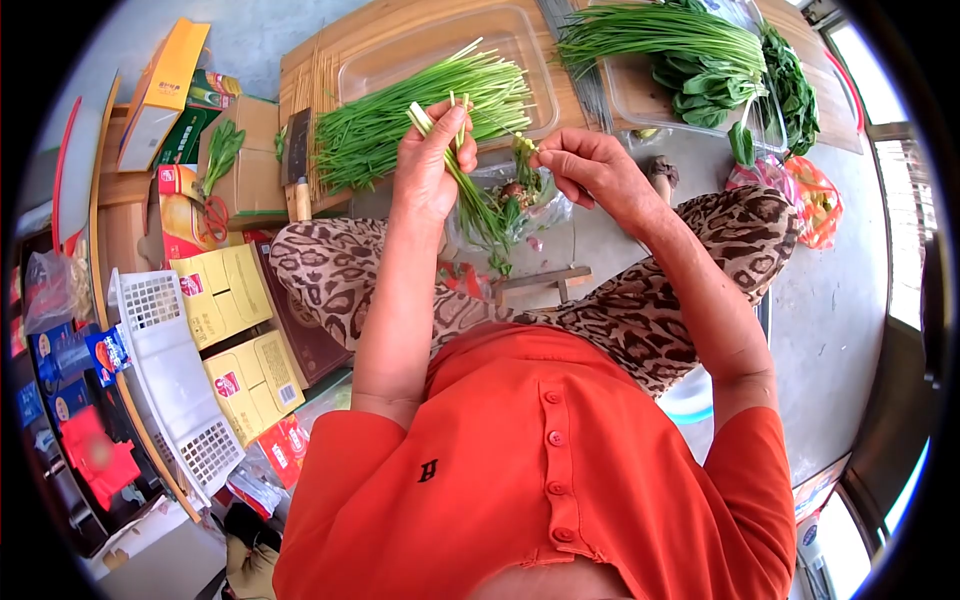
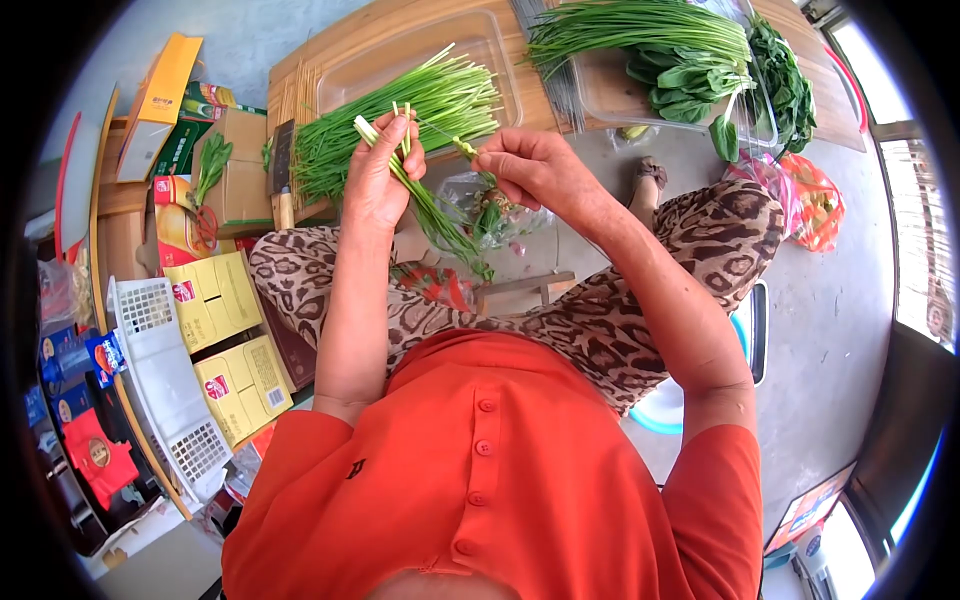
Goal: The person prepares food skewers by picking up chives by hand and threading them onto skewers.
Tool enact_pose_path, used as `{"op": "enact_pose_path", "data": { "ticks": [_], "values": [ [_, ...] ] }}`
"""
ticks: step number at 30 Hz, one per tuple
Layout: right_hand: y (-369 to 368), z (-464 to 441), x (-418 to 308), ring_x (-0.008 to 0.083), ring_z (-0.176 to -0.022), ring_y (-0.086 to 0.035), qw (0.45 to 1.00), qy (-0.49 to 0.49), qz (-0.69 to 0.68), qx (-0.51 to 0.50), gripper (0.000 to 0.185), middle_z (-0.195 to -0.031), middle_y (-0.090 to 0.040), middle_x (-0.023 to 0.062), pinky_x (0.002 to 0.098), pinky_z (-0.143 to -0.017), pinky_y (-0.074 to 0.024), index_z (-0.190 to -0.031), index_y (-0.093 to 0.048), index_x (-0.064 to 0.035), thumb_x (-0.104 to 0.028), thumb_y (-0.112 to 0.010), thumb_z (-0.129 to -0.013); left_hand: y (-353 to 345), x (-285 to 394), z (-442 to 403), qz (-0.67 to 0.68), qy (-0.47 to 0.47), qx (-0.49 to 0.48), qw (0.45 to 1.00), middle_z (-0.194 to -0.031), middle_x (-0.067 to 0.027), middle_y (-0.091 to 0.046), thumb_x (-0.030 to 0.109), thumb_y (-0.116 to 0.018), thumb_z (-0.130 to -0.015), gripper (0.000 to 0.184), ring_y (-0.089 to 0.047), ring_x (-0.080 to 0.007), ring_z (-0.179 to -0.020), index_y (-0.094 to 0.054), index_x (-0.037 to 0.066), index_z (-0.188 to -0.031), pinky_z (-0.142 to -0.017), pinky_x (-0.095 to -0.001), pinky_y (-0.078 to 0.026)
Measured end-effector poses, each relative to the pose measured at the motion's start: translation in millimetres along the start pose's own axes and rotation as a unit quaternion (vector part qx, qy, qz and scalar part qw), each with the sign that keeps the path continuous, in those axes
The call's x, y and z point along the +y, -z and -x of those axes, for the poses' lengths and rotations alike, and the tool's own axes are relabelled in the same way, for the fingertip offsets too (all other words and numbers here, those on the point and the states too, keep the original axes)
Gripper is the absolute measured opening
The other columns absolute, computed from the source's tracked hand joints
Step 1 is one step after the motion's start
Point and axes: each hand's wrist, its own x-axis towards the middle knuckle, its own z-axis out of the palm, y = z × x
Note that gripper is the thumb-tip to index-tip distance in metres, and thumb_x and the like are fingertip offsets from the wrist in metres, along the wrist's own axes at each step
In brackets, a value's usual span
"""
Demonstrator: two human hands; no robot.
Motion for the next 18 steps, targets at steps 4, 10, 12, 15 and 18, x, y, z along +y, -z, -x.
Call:
{"op": "enact_pose_path", "data": {
  "ticks": [4,10,12,15,18],
  "values": [
    [1.0,-0.4,1.9,0.0028,-0.049,-0.037,1.000,0.006,-0.008,-0.008,0.019,-0.058,-0.045,-0.0044,0.0182,-0.044,-0.0275,-0.095,-0.060,-0.0040,-0.021,-0.052,-0.095,-1.4,0.0,0.2,0.007,-0.004,0.008,1.000,-0.076,-0.0020,-0.057,0.013,-0.069,-0.083,0.015,-0.051,-0.0123,-0.054,-0.063,0.006,-0.095,-0.046,-0.0251,-0.039],
    [2.8,-1.4,5.1,0.0026,-0.049,-0.037,1.000,0.005,-0.012,-0.016,0.018,-0.059,-0.046,-0.0043,0.0182,-0.043,-0.0279,-0.095,-0.060,-0.0043,-0.020,-0.052,-0.095,-2.7,1.4,0.4,-0.008,-0.015,0.013,1.000,-0.076,-0.0014,-0.057,0.011,-0.070,-0.081,0.015,-0.051,-0.0117,-0.055,-0.064,0.004,-0.093,-0.047,-0.0239,-0.036],
    [2.9,-1.1,4.7,0.0025,-0.049,-0.037,1.000,0.005,-0.010,-0.016,0.018,-0.059,-0.046,-0.0045,0.0181,-0.043,-0.0278,-0.094,-0.060,-0.0045,-0.021,-0.052,-0.095,-2.0,2.5,0.5,-0.014,-0.017,0.012,1.000,-0.076,-0.0012,-0.058,0.011,-0.071,-0.081,0.016,-0.050,-0.0114,-0.055,-0.064,0.004,-0.093,-0.047,-0.0236,-0.035],
    [2.7,-0.1,3.5,0.0023,-0.049,-0.037,1.000,0.000,-0.007,-0.015,0.018,-0.058,-0.046,-0.0048,0.0180,-0.043,-0.0275,-0.094,-0.061,-0.0050,-0.021,-0.052,-0.095,0.1,2.6,0.0,-0.025,-0.018,0.013,0.999,-0.075,-0.0008,-0.058,0.010,-0.071,-0.080,0.016,-0.050,-0.0109,-0.055,-0.064,0.003,-0.092,-0.047,-0.0233,-0.034],
    [2.9,-0.3,4.5,0.0021,-0.049,-0.037,1.000,-0.002,-0.005,-0.016,0.018,-0.058,-0.046,-0.0052,0.0179,-0.043,-0.0272,-0.093,-0.061,-0.0056,-0.022,-0.053,-0.095,1.8,3.6,0.2,-0.034,-0.017,0.016,0.999,-0.074,-0.0008,-0.058,0.010,-0.072,-0.079,0.017,-0.049,-0.0105,-0.054,-0.064,0.002,-0.092,-0.047,-0.0230,-0.034]
  ]
}}
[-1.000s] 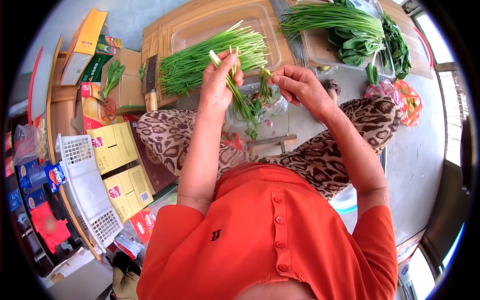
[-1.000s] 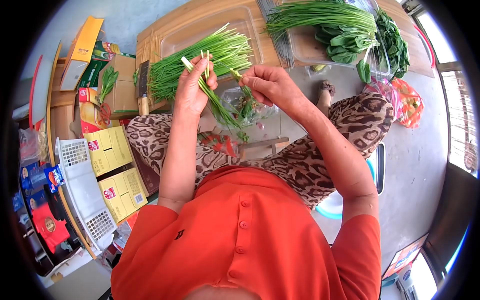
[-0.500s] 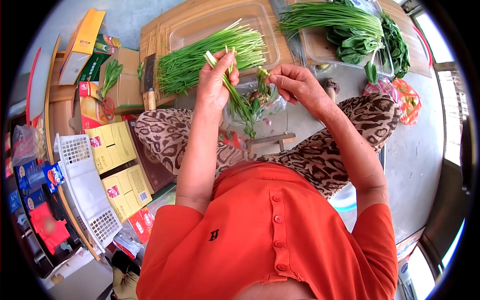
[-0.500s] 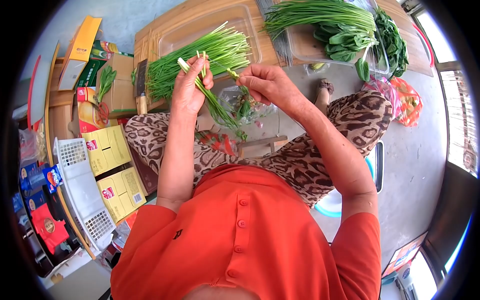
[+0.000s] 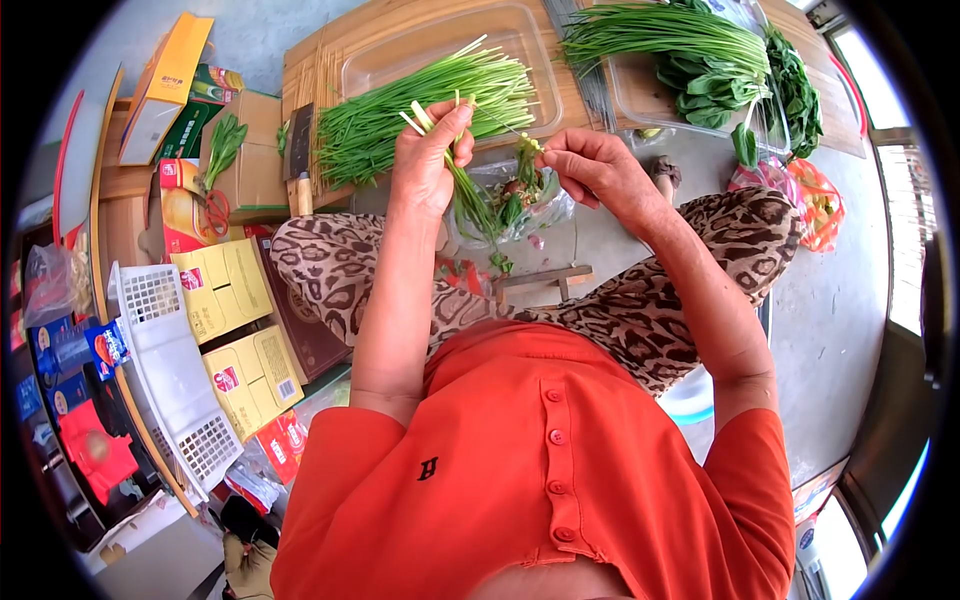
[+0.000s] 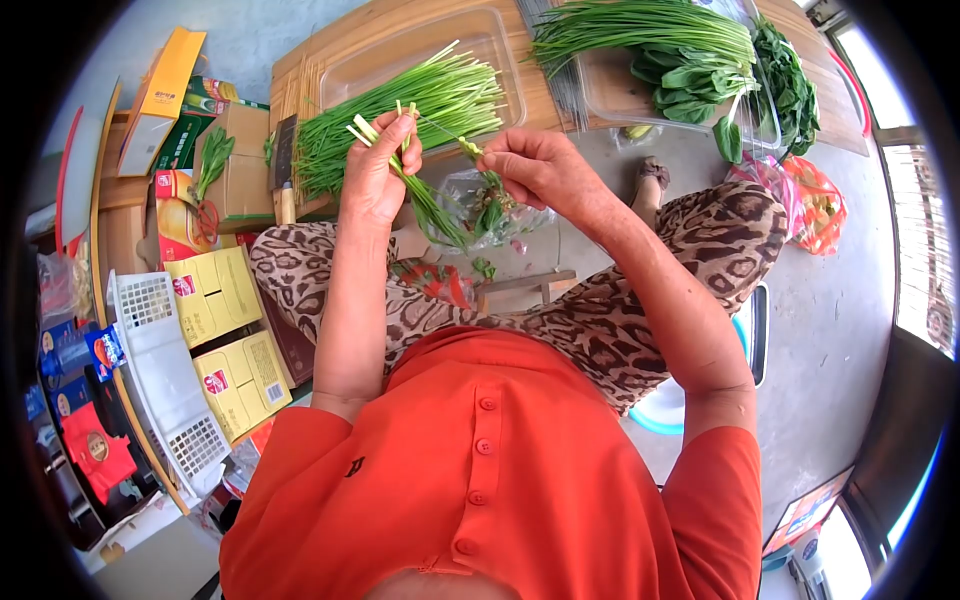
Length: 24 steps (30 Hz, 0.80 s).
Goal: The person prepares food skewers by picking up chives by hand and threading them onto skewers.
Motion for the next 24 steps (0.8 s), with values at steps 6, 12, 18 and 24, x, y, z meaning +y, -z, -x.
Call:
{"op": "enact_pose_path", "data": {
  "ticks": [6,12,18,24],
  "values": [
    [-1.2,0.9,-1.4,0.0019,-0.048,-0.037,1.000,-0.001,0.010,0.004,0.018,-0.058,-0.045,-0.0056,0.0179,-0.043,-0.0267,-0.093,-0.061,-0.0061,-0.023,-0.053,-0.095,-1.0,1.9,0.3,-0.039,-0.023,0.015,0.999,-0.073,-0.0010,-0.060,0.009,-0.072,-0.079,0.015,-0.049,-0.0090,-0.054,-0.065,0.001,-0.090,-0.047,-0.0221,-0.034],
    [-0.1,0.6,0.2,0.0017,-0.048,-0.036,1.000,0.002,0.006,-0.001,0.019,-0.057,-0.045,-0.0057,0.0178,-0.043,-0.0264,-0.092,-0.061,-0.0063,-0.023,-0.053,-0.095,-0.2,2.9,-0.5,-0.062,-0.026,0.013,0.998,-0.072,-0.0010,-0.060,0.009,-0.071,-0.080,0.014,-0.049,-0.0083,-0.054,-0.066,0.000,-0.089,-0.047,-0.0221,-0.034],
    [0.0,1.0,-0.4,0.0015,-0.048,-0.036,1.000,0.003,0.017,0.001,0.019,-0.057,-0.044,-0.0060,0.0178,-0.043,-0.0261,-0.092,-0.061,-0.0063,-0.023,-0.053,-0.095,0.6,4.4,-0.7,-0.057,0.001,0.001,0.998,-0.070,-0.0013,-0.058,0.009,-0.071,-0.080,0.015,-0.049,-0.0087,-0.054,-0.065,0.000,-0.090,-0.047,-0.0224,-0.033],
    [-0.1,1.4,-2.3,0.0016,-0.048,-0.036,1.000,0.002,0.019,-0.004,0.019,-0.057,-0.044,-0.0062,0.0181,-0.043,-0.0260,-0.092,-0.061,-0.0064,-0.023,-0.053,-0.095,-1.6,6.4,2.5,-0.093,0.030,-0.007,0.995,-0.068,0.0000,-0.058,0.012,-0.073,-0.079,0.018,-0.048,-0.0086,-0.053,-0.065,0.000,-0.090,-0.048,-0.0221,-0.032]
  ]
}}
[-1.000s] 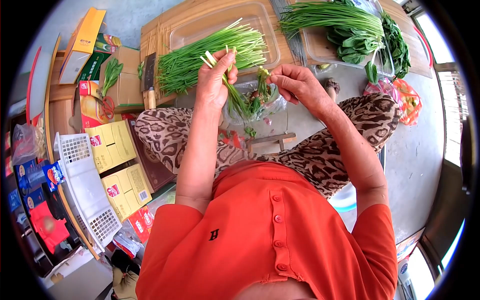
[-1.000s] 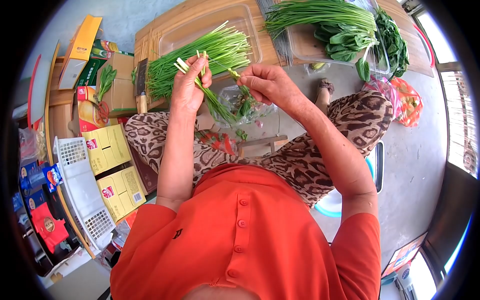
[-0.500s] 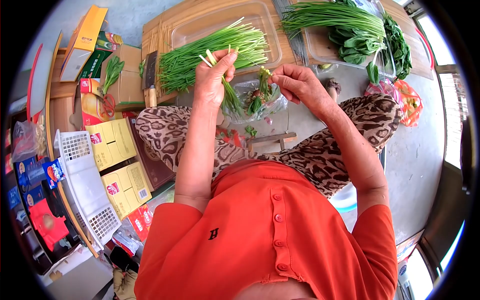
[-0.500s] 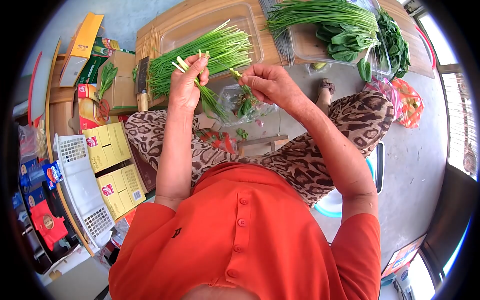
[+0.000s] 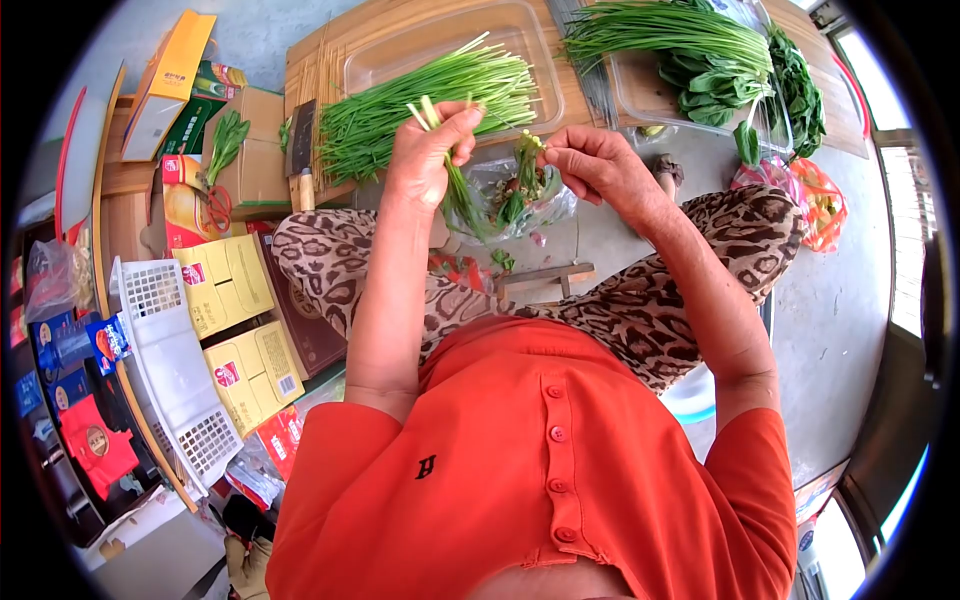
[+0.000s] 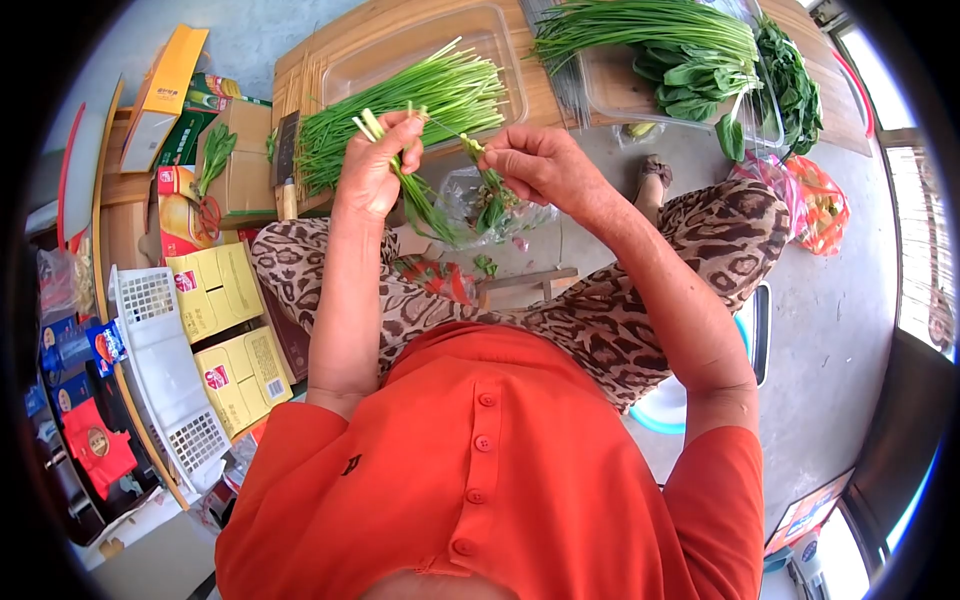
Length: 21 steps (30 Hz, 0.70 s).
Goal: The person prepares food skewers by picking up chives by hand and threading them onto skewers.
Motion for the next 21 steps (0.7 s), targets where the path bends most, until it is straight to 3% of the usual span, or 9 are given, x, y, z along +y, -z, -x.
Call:
{"op": "enact_pose_path", "data": {
  "ticks": [5,8,11,14,15,16,19,21],
  "values": [
    [-2.6,-4.5,-0.1,0.0030,-0.047,-0.037,0.999,0.021,-0.032,0.023,0.017,-0.056,-0.045,-0.0040,0.0198,-0.043,-0.0272,-0.091,-0.061,-0.0036,-0.018,-0.054,-0.093,-14.7,-10.8,4.6,-0.010,0.021,-0.021,1.000,-0.068,-0.0010,-0.060,0.015,-0.074,-0.079,0.022,-0.049,-0.0088,-0.054,-0.065,-0.001,-0.092,-0.049,-0.0227,-0.033],
    [-0.6,-4.5,1.4,0.0023,-0.051,-0.037,0.999,0.008,-0.021,0.027,0.018,-0.059,-0.044,-0.0061,0.0186,-0.044,-0.0271,-0.091,-0.061,-0.0071,-0.023,-0.053,-0.095,-14.4,-18.3,0.3,0.012,-0.004,-0.046,0.999,-0.075,-0.0044,-0.063,0.015,-0.072,-0.080,0.024,-0.054,-0.0113,-0.057,-0.065,-0.002,-0.095,-0.052,-0.0251,-0.042],
    [-0.1,-5.1,3.3,0.0023,-0.051,-0.037,0.999,0.006,-0.030,0.036,0.017,-0.059,-0.044,-0.0063,0.0187,-0.044,-0.0271,-0.091,-0.061,-0.0076,-0.022,-0.053,-0.095,-3.7,-26.3,-10.0,0.066,-0.028,0.025,0.997,-0.089,-0.0086,-0.064,0.016,-0.067,-0.085,0.022,-0.061,-0.0157,-0.067,-0.064,-0.003,-0.097,-0.067,-0.0311,-0.054],
    [2.6,-4.0,3.9,0.0023,-0.051,-0.037,0.999,0.011,-0.035,0.028,0.016,-0.059,-0.044,-0.0063,0.0187,-0.044,-0.0270,-0.091,-0.061,-0.0076,-0.022,-0.053,-0.095,14.6,-28.0,-15.6,0.053,-0.058,0.044,0.996,-0.080,-0.0033,-0.058,0.018,-0.064,-0.087,0.028,-0.055,-0.0134,-0.064,-0.061,-0.004,-0.103,-0.071,-0.0329,-0.054],
    [2.9,-2.1,1.7,0.0022,-0.051,-0.037,0.999,0.007,-0.034,0.037,0.016,-0.059,-0.044,-0.0062,0.0186,-0.044,-0.0269,-0.091,-0.061,-0.0075,-0.021,-0.053,-0.095,14.8,-24.4,-13.1,0.058,-0.066,0.049,0.995,-0.077,-0.0020,-0.056,0.018,-0.063,-0.088,0.031,-0.050,-0.0105,-0.061,-0.059,-0.004,-0.109,-0.062,-0.0286,-0.049],
    [3.3,-1.4,0.5,0.0021,-0.051,-0.037,0.998,0.003,-0.033,0.045,0.016,-0.059,-0.044,-0.0062,0.0186,-0.044,-0.0269,-0.092,-0.061,-0.0074,-0.021,-0.053,-0.095,16.9,-21.5,-12.8,0.057,-0.067,0.050,0.995,-0.077,-0.0020,-0.056,0.018,-0.063,-0.088,0.031,-0.050,-0.0105,-0.061,-0.059,-0.004,-0.109,-0.062,-0.0286,-0.049],
    [4.8,-1.9,1.6,0.0020,-0.050,-0.036,0.999,0.013,-0.030,0.041,0.017,-0.058,-0.044,-0.0059,0.0185,-0.044,-0.0266,-0.092,-0.061,-0.0069,-0.021,-0.053,-0.095,17.0,-14.0,-8.7,0.036,-0.077,0.028,0.996,-0.077,-0.0021,-0.056,0.017,-0.064,-0.088,0.032,-0.045,-0.0090,-0.057,-0.057,-0.001,-0.113,-0.051,-0.0243,-0.033],
    [2.8,-1.9,1.5,0.0020,-0.049,-0.036,0.999,0.015,-0.028,0.032,0.017,-0.058,-0.044,-0.0058,0.0184,-0.043,-0.0264,-0.092,-0.061,-0.0067,-0.021,-0.053,-0.095,14.5,-13.6,-8.1,0.034,-0.068,0.021,0.997,-0.078,-0.0024,-0.057,0.016,-0.064,-0.087,0.028,-0.045,-0.0093,-0.057,-0.058,0.000,-0.110,-0.051,-0.0243,-0.034]
  ]
}}
